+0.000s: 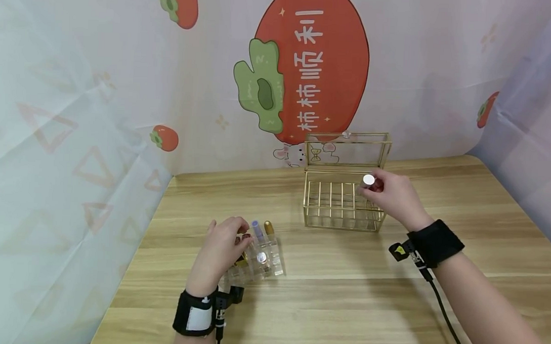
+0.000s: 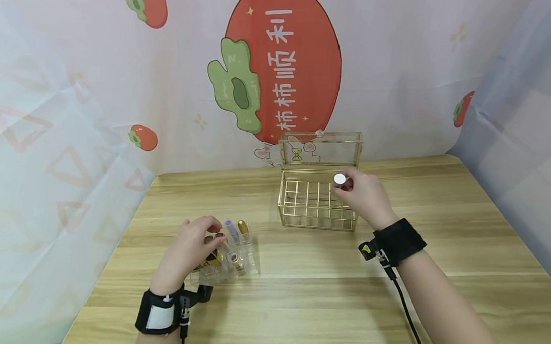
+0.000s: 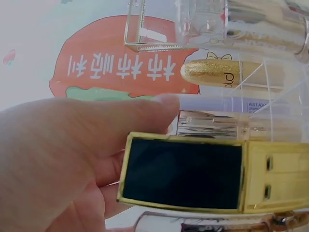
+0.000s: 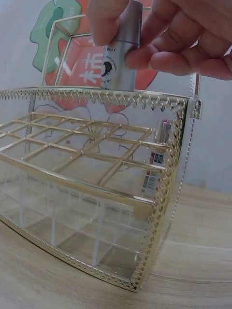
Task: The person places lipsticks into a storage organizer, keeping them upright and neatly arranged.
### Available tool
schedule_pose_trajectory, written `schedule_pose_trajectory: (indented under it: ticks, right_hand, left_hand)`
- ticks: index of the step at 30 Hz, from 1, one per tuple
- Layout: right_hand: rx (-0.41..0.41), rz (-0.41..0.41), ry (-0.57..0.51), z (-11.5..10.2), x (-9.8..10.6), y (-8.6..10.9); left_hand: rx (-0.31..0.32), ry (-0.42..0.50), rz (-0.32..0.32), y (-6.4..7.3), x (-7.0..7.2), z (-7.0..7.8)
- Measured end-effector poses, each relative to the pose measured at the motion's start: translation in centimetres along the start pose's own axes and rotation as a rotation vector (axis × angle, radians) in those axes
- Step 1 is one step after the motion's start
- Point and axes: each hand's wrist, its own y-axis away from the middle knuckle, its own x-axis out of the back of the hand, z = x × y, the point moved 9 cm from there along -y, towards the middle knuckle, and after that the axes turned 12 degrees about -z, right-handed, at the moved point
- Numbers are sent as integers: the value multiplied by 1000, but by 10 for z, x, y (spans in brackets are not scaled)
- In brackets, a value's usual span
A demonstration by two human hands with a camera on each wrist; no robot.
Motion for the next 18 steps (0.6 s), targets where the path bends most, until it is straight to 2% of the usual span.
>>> schedule_pose_trajectory:
  ticks: [5, 11, 18]
  right_hand:
    - [12, -19, 86, 2, -5, -1]
    - [29, -52, 145, 2, -12, -2]
    - [33, -48, 183, 2, -17, -3]
  left_hand:
    - [-18, -9, 21, 0, -2, 2]
    - [-4, -8, 9, -1, -4, 2]
    - [4, 15, -23, -2, -7, 3]
